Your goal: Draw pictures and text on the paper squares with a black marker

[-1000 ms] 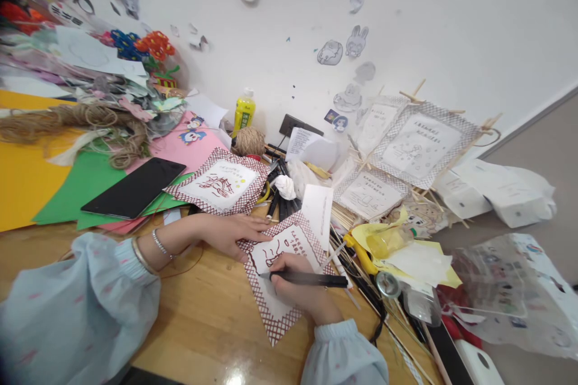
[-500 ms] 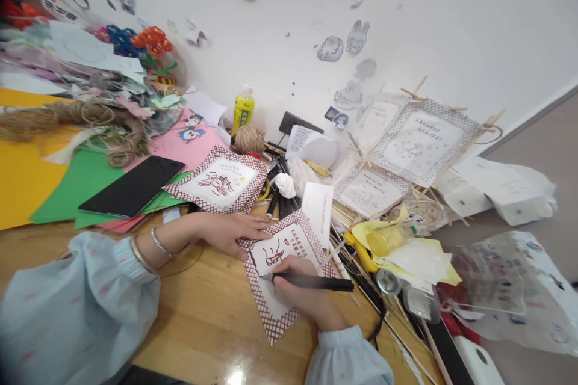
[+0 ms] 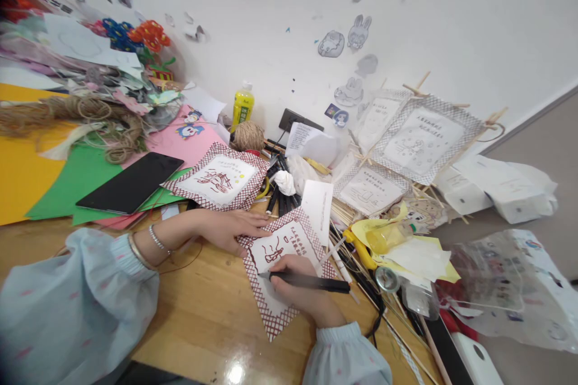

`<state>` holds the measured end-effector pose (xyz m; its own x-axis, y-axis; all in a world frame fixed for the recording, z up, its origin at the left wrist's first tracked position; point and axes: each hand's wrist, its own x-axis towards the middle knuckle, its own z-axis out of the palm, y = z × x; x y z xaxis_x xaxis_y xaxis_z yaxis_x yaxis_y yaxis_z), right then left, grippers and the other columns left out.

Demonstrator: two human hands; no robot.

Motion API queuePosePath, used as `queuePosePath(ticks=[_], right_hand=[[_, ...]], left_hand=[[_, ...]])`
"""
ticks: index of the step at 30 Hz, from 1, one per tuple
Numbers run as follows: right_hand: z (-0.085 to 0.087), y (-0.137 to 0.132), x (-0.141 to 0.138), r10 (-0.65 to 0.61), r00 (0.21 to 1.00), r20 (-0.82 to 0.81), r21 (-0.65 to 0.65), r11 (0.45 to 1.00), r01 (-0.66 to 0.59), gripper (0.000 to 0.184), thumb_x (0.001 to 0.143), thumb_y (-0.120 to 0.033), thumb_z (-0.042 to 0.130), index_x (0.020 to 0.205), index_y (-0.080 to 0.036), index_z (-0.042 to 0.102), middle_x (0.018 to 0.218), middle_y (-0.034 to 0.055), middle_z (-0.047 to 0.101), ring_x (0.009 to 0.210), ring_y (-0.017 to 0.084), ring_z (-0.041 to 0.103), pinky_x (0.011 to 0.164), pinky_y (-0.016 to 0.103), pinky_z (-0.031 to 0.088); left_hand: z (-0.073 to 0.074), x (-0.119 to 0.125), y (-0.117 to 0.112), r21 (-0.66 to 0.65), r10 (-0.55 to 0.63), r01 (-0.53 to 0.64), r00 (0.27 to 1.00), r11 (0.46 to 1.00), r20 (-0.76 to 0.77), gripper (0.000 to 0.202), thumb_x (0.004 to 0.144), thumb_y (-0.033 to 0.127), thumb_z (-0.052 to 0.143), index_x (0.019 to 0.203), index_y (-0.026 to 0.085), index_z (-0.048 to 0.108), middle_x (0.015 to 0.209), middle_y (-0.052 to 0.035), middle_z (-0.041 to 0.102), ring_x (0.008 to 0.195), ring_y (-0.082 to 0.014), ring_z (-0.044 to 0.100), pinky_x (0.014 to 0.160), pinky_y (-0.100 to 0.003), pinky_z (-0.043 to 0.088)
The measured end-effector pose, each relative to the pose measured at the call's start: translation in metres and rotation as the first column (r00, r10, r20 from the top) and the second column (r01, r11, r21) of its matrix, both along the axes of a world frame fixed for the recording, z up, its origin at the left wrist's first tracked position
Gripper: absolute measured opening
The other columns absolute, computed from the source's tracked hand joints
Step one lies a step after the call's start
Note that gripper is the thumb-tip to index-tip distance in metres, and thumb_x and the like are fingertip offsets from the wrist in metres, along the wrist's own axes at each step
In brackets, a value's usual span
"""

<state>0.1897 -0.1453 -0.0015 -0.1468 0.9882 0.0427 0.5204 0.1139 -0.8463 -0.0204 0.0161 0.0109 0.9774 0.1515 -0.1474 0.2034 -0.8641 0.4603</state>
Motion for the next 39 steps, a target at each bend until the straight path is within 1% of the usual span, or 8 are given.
queuePosePath(ticks=[8,13,17,22,28,31,35,39], right_hand=[[-0.003,0.0,0.0017,0.002,0.999,-0.037,0.021,1.0,-0.001,0.005,0.076,-0.027,0.065,0.078,-0.023,0.065,0.081,0.0022,0.069,0.08,0.021,0.062,0.073,0.035,0.05],[-0.0055,0.0016,0.0032,0.025,0.998,-0.063,0.035,0.999,-0.023,0.005,0.076,-0.028,0.065,0.078,-0.024,0.065,0.08,0.0019,0.068,0.079,0.022,0.062,0.073,0.036,0.05],[-0.0063,0.0031,0.0036,0.045,0.996,-0.074,0.025,0.999,-0.043,0.008,0.075,-0.031,0.066,0.075,-0.024,0.064,0.079,0.0021,0.068,0.078,0.022,0.062,0.072,0.037,0.05],[-0.0054,0.0029,0.0035,0.03,0.997,-0.066,0.008,1.0,-0.03,0.008,0.075,-0.031,0.066,0.074,-0.024,0.065,0.079,0.0021,0.068,0.077,0.021,0.062,0.071,0.036,0.05],[-0.0072,0.0032,0.0052,0.037,0.996,-0.079,-0.002,0.999,-0.037,0.009,0.075,-0.032,0.066,0.075,-0.024,0.065,0.08,0.0022,0.068,0.078,0.021,0.062,0.072,0.036,0.05],[-0.007,0.0034,0.0057,0.033,0.996,-0.082,-0.016,0.999,-0.035,0.012,0.075,-0.035,0.067,0.073,-0.024,0.064,0.08,0.0021,0.067,0.079,0.022,0.062,0.073,0.036,0.05],[-0.0044,0.0029,0.0052,0.035,0.995,-0.09,-0.029,0.999,-0.038,0.016,0.076,-0.038,0.066,0.07,-0.023,0.063,0.08,0.0022,0.066,0.08,0.022,0.062,0.074,0.036,0.05],[-0.0019,0.0025,0.0045,0.039,0.994,-0.099,-0.03,0.999,-0.042,0.017,0.074,-0.037,0.065,0.067,-0.022,0.062,0.078,0.0024,0.066,0.078,0.022,0.061,0.072,0.034,0.049]], left_hand=[[-0.0063,-0.0006,0.0038,-0.03,-0.021,0.024,0.997,0.999,0.079,0.074,0.082,0.038,0.066,0.148,0.025,0.035,0.158,-0.0074,0.02,0.145,-0.03,0.019,0.116,-0.047,0.016],[-0.007,-0.0005,0.0047,-0.035,-0.028,0.031,0.997,0.999,0.074,0.074,0.082,0.038,0.066,0.148,0.023,0.035,0.158,-0.0082,0.019,0.146,-0.0297,0.016,0.117,-0.047,0.015],[-0.0069,-0.0005,0.0045,-0.019,-0.026,0.028,0.997,0.999,0.073,0.074,0.082,0.037,0.067,0.147,0.025,0.035,0.159,-0.007,0.019,0.145,-0.0305,0.017,0.117,-0.047,0.016],[-0.0054,-0.0005,0.0035,0.006,-0.018,0.018,0.999,1.0,0.031,0.074,0.083,0.036,0.066,0.148,0.024,0.033,0.159,-0.006,0.017,0.146,-0.0292,0.015,0.117,-0.045,0.015],[-0.0058,-0.0004,0.0037,-0.007,-0.018,0.019,0.999,1.0,0.044,0.074,0.083,0.037,0.067,0.148,0.023,0.034,0.158,-0.0086,0.02,0.146,-0.0284,0.015,0.117,-0.047,0.014],[-0.0081,-0.0003,0.0046,-0.022,-0.01,0.011,0.997,1.0,0.073,0.074,0.081,0.038,0.068,0.147,0.025,0.037,0.157,-0.0078,0.023,0.145,-0.0295,0.017,0.117,-0.048,0.015],[-0.0097,-0.0004,0.0059,-0.032,-0.018,0.021,0.995,0.999,0.096,0.074,0.081,0.038,0.069,0.147,0.027,0.037,0.158,-0.0062,0.021,0.145,-0.0307,0.018,0.117,-0.049,0.016],[-0.0085,-0.0007,0.0057,-0.025,-0.034,0.036,0.997,0.999,0.076,0.075,0.082,0.037,0.068,0.148,0.025,0.033,0.158,-0.0075,0.019,0.145,-0.0304,0.016,0.117,-0.048,0.015]])
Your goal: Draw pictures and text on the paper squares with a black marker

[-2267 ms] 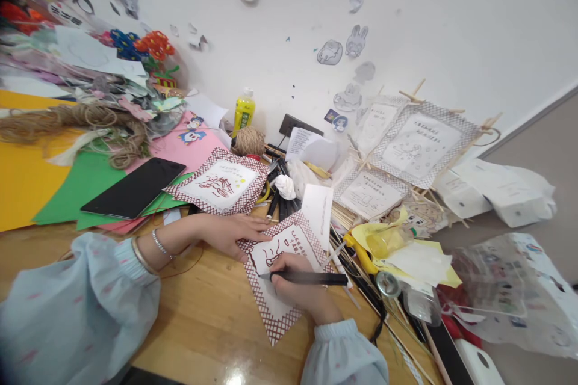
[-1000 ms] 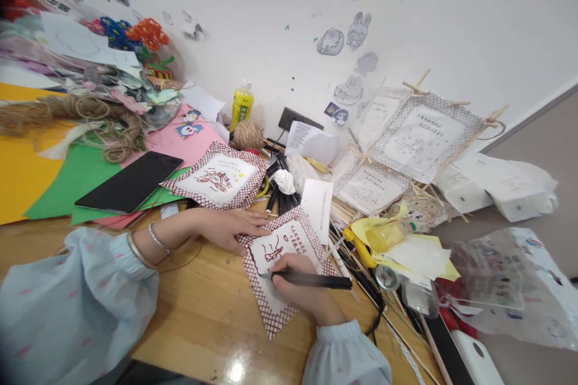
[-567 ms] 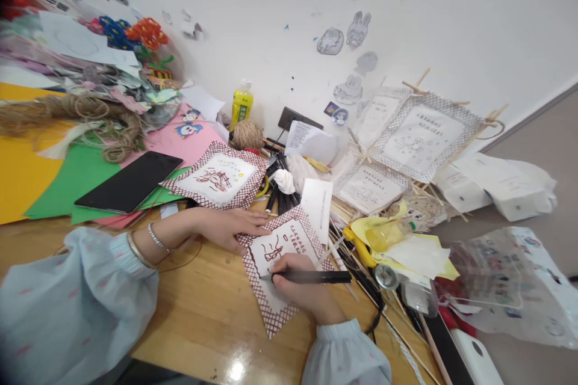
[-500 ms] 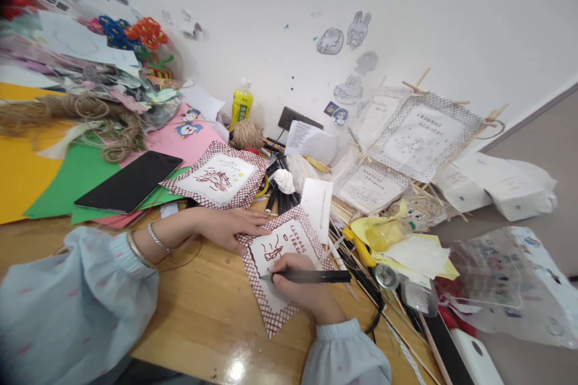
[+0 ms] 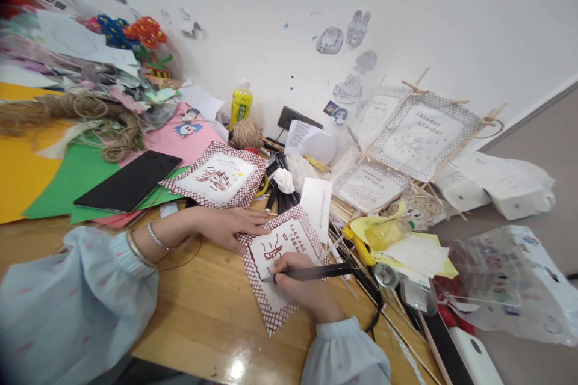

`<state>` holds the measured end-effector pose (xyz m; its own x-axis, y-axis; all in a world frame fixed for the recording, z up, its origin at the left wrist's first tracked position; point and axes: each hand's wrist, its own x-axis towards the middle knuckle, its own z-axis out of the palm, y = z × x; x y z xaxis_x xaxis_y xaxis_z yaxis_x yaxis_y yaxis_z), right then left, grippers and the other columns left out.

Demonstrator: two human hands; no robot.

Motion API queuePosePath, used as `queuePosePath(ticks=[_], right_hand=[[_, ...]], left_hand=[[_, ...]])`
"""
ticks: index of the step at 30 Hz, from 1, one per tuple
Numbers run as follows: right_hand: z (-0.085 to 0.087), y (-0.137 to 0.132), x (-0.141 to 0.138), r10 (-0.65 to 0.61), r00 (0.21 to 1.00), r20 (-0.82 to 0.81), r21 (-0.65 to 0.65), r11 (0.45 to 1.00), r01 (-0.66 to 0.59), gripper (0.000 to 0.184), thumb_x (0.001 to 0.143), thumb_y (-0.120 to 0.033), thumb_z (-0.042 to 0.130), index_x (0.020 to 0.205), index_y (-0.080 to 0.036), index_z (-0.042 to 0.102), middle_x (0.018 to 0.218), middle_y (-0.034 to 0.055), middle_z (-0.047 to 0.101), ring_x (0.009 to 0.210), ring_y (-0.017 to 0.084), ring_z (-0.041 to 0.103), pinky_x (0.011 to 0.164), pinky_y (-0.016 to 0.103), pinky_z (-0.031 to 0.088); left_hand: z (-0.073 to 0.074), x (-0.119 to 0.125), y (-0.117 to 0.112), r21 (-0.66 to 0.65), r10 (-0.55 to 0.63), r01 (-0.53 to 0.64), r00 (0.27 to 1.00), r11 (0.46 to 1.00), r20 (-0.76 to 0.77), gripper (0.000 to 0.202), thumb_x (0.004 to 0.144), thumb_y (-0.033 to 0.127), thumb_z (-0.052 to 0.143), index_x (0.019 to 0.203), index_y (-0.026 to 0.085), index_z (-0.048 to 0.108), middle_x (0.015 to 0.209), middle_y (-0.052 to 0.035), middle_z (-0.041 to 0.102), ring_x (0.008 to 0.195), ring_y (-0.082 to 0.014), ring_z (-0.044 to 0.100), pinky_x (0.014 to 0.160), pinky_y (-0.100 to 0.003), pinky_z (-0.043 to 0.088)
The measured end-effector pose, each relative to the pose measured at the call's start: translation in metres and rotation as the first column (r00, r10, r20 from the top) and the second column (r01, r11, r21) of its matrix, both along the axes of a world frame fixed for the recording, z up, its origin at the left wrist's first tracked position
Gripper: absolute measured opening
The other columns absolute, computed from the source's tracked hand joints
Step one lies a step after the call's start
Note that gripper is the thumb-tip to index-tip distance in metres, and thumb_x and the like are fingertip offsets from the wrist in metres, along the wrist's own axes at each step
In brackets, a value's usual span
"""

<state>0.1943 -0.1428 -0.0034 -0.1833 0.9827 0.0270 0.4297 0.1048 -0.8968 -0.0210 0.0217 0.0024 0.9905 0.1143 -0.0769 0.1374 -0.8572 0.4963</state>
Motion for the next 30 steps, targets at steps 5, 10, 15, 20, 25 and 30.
queuePosePath(ticks=[5,10,15,20,25,30], right_hand=[[0.0,0.001,0.0,0.002,1.0,0.024,0.005,1.0,-0.002,0.019,0.074,-0.037,0.065,0.063,-0.022,0.061,0.075,0.0019,0.066,0.076,0.021,0.06,0.068,0.033,0.048],[0.0,0.001,-0.001,0.015,1.0,-0.012,0.004,1.0,-0.015,0.023,0.074,-0.042,0.067,0.063,-0.022,0.061,0.073,0.0021,0.065,0.076,0.022,0.06,0.068,0.033,0.048],[0.004,-0.002,-0.001,-0.117,0.988,-0.099,0.027,0.992,0.121,0.016,0.08,-0.039,0.061,0.082,-0.024,0.063,0.077,0.0015,0.064,0.074,0.02,0.061,0.067,0.032,0.049],[0.007,-0.005,-0.004,-0.151,0.978,-0.142,0.085,0.983,0.164,0.016,0.082,-0.038,0.061,0.091,-0.025,0.058,0.079,0.0,0.062,0.073,0.019,0.059,0.067,0.031,0.048],[0.008,-0.007,-0.019,-0.129,0.991,-0.046,0.034,0.991,0.131,0.012,0.081,-0.033,0.063,0.087,-0.023,0.059,0.082,0.0013,0.061,0.079,0.02,0.059,0.071,0.031,0.048],[0.008,-0.008,-0.03,-0.027,0.998,0.06,0.053,0.998,0.024,0.007,0.08,-0.026,0.06,0.085,-0.022,0.06,0.082,0.0018,0.062,0.078,0.019,0.06,0.07,0.031,0.047]], left_hand=[[0.0,0.0,-0.001,-0.007,0.013,-0.013,1.0,1.0,0.028,0.074,0.081,0.038,0.068,0.147,0.026,0.037,0.158,-0.0072,0.021,0.145,-0.0308,0.019,0.117,-0.048,0.016],[-0.001,0.0,0.0,-0.019,0.011,-0.011,1.0,1.0,0.008,0.074,0.082,0.039,0.067,0.148,0.026,0.035,0.158,-0.0077,0.022,0.145,-0.0305,0.019,0.117,-0.048,0.015],[0.002,0.0,0.002,-0.025,-0.024,0.026,0.997,0.999,0.072,0.069,0.083,0.031,0.066,0.146,0.024,0.039,0.156,-0.0071,0.029,0.143,-0.0283,0.025,0.117,-0.043,0.018],[0.009,-0.001,0.006,-0.038,-0.012,0.02,0.982,0.999,0.189,0.058,0.081,0.006,0.056,0.136,0.023,0.053,0.151,-0.0046,0.041,0.138,-0.022,0.038,0.113,-0.034,0.029],[0.013,0.0,-0.002,0.055,0.055,-0.067,0.979,0.996,0.197,0.045,0.088,0.013,0.051,0.132,0.022,0.056,0.142,-0.0067,0.052,0.13,-0.0236,0.048,0.109,-0.034,0.035],[0.01,0.001,-0.019,0.163,0.149,-0.155,0.988,0.974,0.048,0.091,0.078,0.049,0.068,0.152,0.019,0.023,0.154,-0.0168,0.03,0.141,-0.0384,0.026,0.113,-0.05,0.024]])
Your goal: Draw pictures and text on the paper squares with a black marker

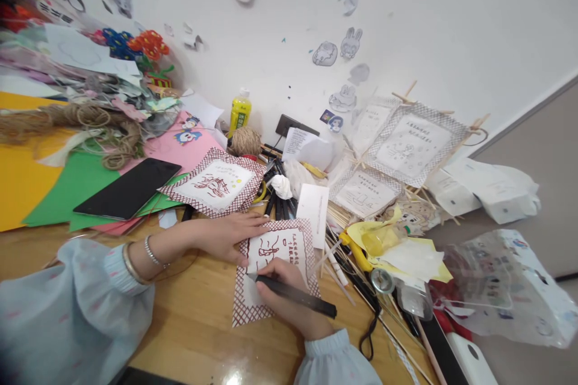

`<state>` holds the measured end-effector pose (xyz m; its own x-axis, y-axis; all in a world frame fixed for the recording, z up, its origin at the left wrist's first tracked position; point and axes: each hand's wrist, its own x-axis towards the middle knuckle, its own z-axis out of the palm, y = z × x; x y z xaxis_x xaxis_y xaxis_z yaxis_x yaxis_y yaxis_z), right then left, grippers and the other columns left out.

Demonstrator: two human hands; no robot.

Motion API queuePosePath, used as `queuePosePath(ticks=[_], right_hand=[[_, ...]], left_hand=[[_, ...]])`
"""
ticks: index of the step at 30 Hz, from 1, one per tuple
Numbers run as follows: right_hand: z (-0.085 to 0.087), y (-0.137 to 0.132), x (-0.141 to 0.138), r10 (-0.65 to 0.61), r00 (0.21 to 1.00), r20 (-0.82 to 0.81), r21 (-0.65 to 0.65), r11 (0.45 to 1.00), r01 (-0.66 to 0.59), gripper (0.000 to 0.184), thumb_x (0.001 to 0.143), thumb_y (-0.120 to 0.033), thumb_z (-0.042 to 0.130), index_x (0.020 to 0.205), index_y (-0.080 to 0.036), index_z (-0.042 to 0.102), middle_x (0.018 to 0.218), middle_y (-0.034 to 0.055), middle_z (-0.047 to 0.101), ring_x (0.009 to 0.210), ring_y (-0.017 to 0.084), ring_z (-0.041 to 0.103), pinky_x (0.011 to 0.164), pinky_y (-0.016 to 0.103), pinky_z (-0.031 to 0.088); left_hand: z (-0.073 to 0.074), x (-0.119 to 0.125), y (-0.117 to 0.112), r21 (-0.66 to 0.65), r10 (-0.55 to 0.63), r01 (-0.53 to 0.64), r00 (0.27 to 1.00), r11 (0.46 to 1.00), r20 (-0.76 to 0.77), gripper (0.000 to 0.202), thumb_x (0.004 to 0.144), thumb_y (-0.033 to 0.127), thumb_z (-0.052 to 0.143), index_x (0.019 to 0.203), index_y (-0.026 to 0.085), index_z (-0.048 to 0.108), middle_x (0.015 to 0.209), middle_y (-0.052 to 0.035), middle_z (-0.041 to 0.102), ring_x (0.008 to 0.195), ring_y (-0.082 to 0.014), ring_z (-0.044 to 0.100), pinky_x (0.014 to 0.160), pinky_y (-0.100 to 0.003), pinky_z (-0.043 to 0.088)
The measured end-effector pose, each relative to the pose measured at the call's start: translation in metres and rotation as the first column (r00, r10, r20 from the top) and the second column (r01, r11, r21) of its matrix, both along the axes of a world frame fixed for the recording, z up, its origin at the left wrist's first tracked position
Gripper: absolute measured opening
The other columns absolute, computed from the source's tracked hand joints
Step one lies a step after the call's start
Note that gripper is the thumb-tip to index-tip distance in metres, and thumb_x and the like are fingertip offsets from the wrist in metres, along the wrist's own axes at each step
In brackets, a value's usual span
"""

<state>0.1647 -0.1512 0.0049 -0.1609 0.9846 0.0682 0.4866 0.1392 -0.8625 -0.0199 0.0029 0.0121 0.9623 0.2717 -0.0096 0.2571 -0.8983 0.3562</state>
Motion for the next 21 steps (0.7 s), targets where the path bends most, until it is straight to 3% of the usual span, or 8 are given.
queuePosePath(ticks=[4,12,21], right_hand=[[-0.002,0.001,0.0,0.037,0.999,0.038,-0.008,0.999,-0.037,0.006,0.081,-0.025,0.058,0.084,-0.021,0.06,0.08,0.0019,0.063,0.077,0.019,0.06,0.069,0.03,0.047],[-0.011,0.003,0.004,0.04,0.989,0.142,0.046,0.998,-0.047,0.006,0.081,-0.025,0.057,0.084,-0.021,0.062,0.082,0.0025,0.066,0.077,0.019,0.061,0.07,0.031,0.046],[-0.008,0.002,0.004,0.088,0.983,0.162,0.082,0.991,-0.102,0.005,0.082,-0.025,0.057,0.081,-0.022,0.06,0.078,0.0017,0.064,0.074,0.018,0.06,0.066,0.029,0.046]], left_hand=[[0.001,-0.001,-0.005,-0.014,0.005,-0.006,0.998,1.0,-0.057,0.107,0.073,0.059,0.067,0.154,0.021,0.008,0.158,-0.0177,0.017,0.144,-0.0402,0.014,0.114,-0.052,0.018],[0.007,-0.002,-0.004,-0.064,0.006,-0.014,0.992,0.998,-0.13,0.103,0.073,0.057,0.067,0.152,0.009,0.02,0.158,-0.0189,0.011,0.145,-0.036,0.007,0.116,-0.049,0.013],[0.005,-0.002,-0.004,-0.063,0.003,-0.012,0.992,0.998,-0.127,0.104,0.073,0.058,0.067,0.151,0.006,0.021,0.157,-0.0199,0.011,0.145,-0.0352,0.007,0.117,-0.046,0.013]])
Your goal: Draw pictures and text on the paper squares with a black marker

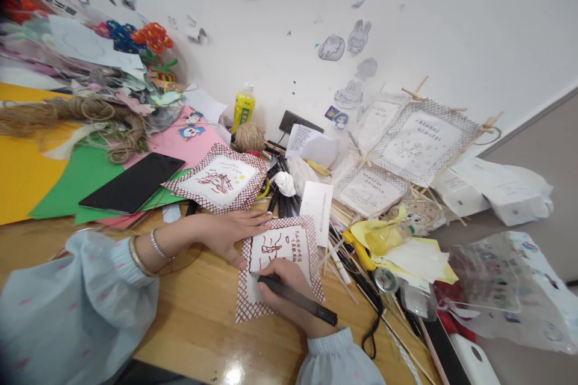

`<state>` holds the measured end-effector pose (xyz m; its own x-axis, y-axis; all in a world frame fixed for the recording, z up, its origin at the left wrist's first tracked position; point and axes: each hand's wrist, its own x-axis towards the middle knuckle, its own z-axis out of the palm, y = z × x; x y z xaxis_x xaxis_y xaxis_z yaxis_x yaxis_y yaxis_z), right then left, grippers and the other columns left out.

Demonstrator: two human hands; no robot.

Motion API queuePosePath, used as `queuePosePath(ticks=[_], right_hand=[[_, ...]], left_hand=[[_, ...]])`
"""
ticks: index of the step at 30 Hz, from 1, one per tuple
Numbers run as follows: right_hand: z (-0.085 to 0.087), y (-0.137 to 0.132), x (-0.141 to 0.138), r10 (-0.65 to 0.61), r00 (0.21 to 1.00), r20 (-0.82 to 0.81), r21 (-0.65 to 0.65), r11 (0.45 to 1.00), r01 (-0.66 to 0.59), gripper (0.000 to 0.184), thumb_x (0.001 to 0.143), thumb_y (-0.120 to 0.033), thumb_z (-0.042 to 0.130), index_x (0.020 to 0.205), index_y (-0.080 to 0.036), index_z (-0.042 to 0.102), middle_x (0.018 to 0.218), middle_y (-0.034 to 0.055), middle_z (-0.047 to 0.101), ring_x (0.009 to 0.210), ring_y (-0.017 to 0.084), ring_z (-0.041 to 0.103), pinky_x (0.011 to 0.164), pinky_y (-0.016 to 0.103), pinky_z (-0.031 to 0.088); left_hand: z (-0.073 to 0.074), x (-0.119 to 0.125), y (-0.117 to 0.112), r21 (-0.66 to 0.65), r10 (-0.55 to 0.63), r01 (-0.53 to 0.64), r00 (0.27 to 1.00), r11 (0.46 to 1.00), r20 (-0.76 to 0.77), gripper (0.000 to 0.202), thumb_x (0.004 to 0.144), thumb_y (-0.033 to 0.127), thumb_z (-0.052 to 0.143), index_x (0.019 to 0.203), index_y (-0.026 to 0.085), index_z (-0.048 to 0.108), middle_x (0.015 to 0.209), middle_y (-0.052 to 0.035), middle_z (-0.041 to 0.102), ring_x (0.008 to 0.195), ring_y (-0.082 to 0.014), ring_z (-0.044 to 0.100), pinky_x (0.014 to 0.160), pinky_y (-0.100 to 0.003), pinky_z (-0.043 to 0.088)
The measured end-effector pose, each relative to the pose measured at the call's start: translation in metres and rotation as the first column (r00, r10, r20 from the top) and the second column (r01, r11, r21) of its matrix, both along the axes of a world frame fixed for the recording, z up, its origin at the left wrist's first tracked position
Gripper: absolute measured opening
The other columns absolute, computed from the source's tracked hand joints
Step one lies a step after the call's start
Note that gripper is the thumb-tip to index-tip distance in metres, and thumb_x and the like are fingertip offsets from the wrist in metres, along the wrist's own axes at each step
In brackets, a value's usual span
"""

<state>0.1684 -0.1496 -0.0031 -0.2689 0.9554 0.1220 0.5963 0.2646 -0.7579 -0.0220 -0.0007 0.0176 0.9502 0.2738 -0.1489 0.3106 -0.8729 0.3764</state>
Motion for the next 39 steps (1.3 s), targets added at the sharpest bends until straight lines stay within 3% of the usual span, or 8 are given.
queuePosePath(ticks=[7,12,18,25,39], right_hand=[[-0.006,-0.001,0.005,0.02,0.999,-0.027,0.016,1.0,-0.019,0.007,0.082,-0.027,0.057,0.081,-0.021,0.06,0.079,0.0016,0.063,0.075,0.018,0.06,0.066,0.028,0.046],[-0.004,-0.002,0.004,0.013,0.999,-0.029,0.006,1.0,-0.013,0.006,0.082,-0.027,0.057,0.082,-0.021,0.06,0.079,0.0018,0.064,0.075,0.018,0.061,0.067,0.028,0.046],[-0.005,-0.002,0.005,0.017,1.0,-0.014,0.037,0.999,-0.016,0.005,0.081,-0.025,0.056,0.083,-0.022,0.06,0.078,0.0017,0.063,0.074,0.018,0.061,0.065,0.028,0.046],[-0.003,-0.004,0.008,0.058,0.998,-0.023,0.078,0.995,-0.056,0.008,0.084,-0.029,0.057,0.083,-0.022,0.059,0.079,0.0019,0.062,0.075,0.018,0.06,0.067,0.029,0.046],[-0.009,0.0,0.01,0.036,0.999,-0.008,0.035,0.999,-0.036,0.013,0.083,-0.034,0.059,0.079,-0.022,0.059,0.076,0.0014,0.064,0.073,0.018,0.06,0.066,0.029,0.048]], left_hand=[[-0.001,0.001,0.001,0.014,-0.006,0.006,1.0,1.0,-0.015,0.106,0.073,0.058,0.067,0.152,0.007,0.019,0.157,-0.0196,0.01,0.146,-0.0336,0.007,0.117,-0.046,0.013],[-0.006,0.0,0.003,-0.003,-0.008,0.008,0.998,1.0,0.058,0.104,0.072,0.058,0.068,0.151,0.01,0.023,0.157,-0.0185,0.015,0.145,-0.0349,0.01,0.117,-0.047,0.015],[-0.005,0.0,0.003,0.02,-0.01,0.01,1.0,1.0,-0.014,0.105,0.074,0.059,0.065,0.152,0.009,0.016,0.158,-0.0177,0.009,0.146,-0.0322,0.004,0.117,-0.045,0.013],[-0.012,-0.001,0.007,-0.034,-0.009,0.012,0.997,0.999,0.072,0.105,0.071,0.058,0.069,0.152,0.012,0.02,0.158,-0.0169,0.013,0.145,-0.0349,0.007,0.117,-0.048,0.014],[-0.011,-0.001,0.006,-0.048,-0.004,0.008,0.996,0.999,0.093,0.106,0.069,0.054,0.074,0.152,0.015,0.021,0.157,-0.0167,0.016,0.144,-0.0371,0.009,0.117,-0.048,0.016]])
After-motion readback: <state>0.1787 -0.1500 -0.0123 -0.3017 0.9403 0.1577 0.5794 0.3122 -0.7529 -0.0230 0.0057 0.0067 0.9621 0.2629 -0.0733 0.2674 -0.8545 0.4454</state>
